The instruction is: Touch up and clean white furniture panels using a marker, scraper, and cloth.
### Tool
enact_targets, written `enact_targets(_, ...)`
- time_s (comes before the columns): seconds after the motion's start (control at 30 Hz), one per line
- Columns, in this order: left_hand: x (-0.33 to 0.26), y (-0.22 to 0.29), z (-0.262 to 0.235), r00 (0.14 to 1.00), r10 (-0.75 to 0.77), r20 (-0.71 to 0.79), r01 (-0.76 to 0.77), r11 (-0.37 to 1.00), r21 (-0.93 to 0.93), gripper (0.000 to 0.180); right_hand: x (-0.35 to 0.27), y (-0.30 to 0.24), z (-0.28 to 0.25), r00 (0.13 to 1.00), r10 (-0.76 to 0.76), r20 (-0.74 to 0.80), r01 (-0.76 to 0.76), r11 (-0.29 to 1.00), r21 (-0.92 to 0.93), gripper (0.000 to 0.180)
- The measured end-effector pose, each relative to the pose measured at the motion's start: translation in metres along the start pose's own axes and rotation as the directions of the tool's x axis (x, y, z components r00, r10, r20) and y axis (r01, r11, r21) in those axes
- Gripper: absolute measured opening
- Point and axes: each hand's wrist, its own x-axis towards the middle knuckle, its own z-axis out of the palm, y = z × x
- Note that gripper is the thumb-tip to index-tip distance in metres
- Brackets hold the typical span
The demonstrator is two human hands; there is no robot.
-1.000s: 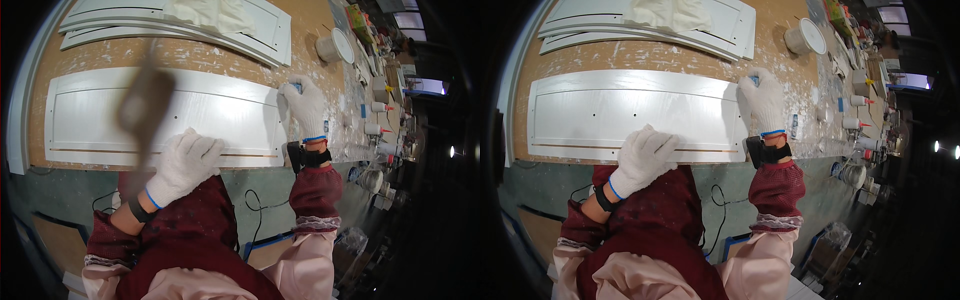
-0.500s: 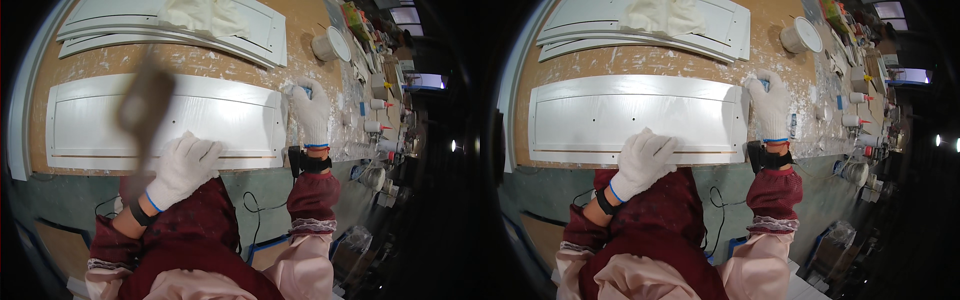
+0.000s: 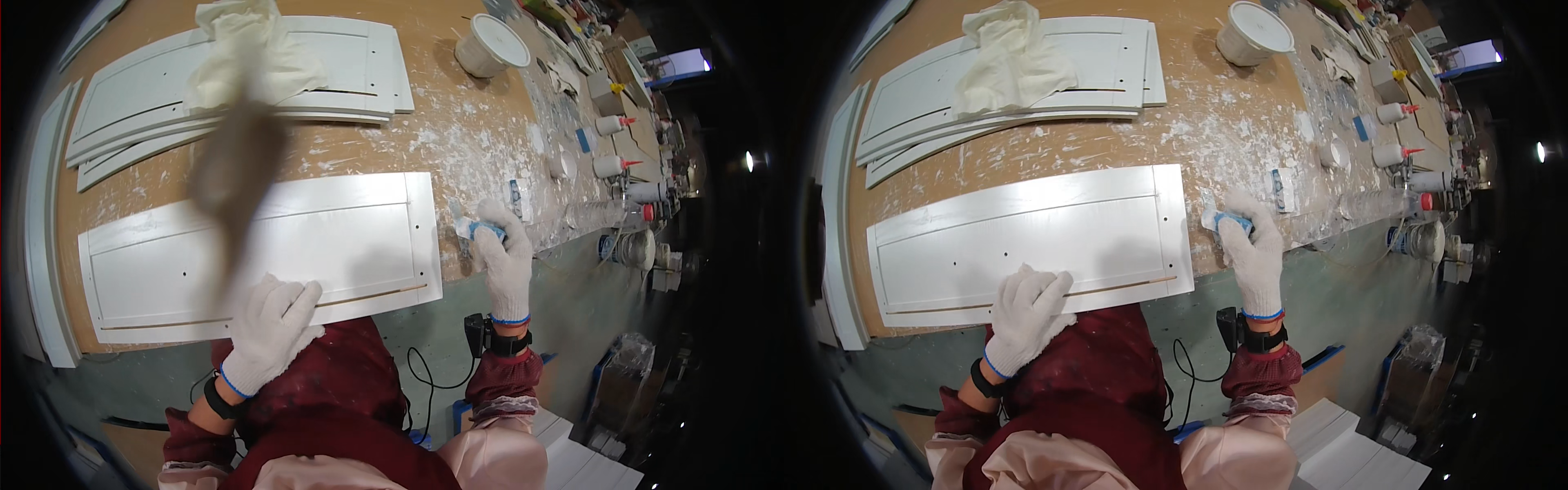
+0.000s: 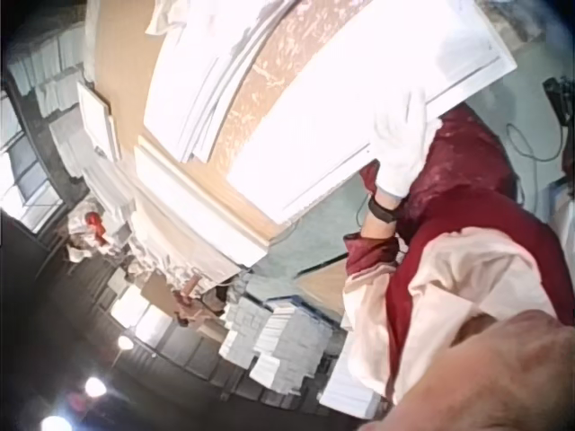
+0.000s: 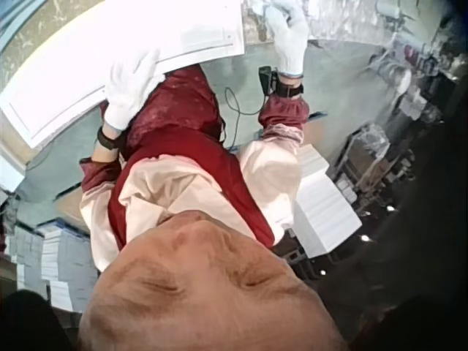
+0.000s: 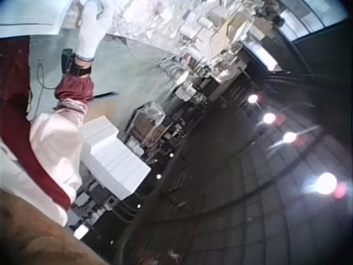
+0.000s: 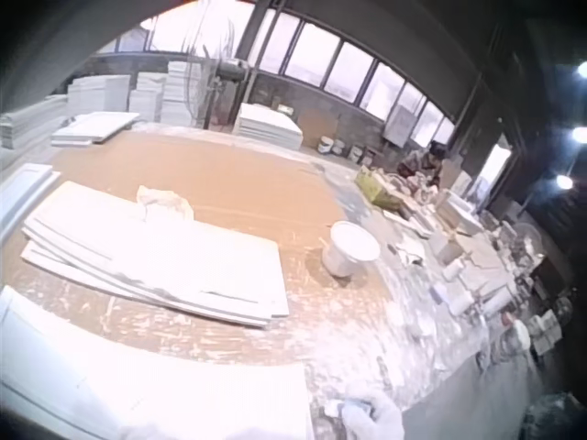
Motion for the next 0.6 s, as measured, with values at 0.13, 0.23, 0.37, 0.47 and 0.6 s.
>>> enact_targets(0.13,-0.012,0.004,-0.001,1.0,-0.016,-0.01,0.016,0.999,0.027,0.065,0.014,-0.005,0.013,1.0,0.019,0.009,-0.019,0.996,-0.089,0.029)
enact_targets(0.23,-0.028,-0.002,-0.005,0.995,-0.098,-0.003,0.098,0.992,0.08,0.064,0.03,-0.014,0.032,0.986,-0.094,0.14,0.137,0.931,-0.338,0.03)
enact_targets(0.37,-0.042,-0.01,-0.013,0.985,-0.168,-0.033,0.171,0.964,0.202,0.061,0.046,-0.017,0.047,0.935,-0.251,0.252,0.346,0.802,-0.486,0.027)
enact_targets(0.47,-0.042,-0.013,-0.017,0.98,-0.116,-0.162,0.158,0.948,0.276,0.073,0.052,-0.03,0.055,0.91,-0.262,0.322,0.403,0.746,-0.53,0.022)
enact_targets(0.6,-0.041,-0.015,-0.02,0.982,-0.092,-0.163,0.133,0.955,0.264,0.07,0.061,-0.024,0.062,0.876,-0.261,0.405,0.462,0.695,-0.551,0.019)
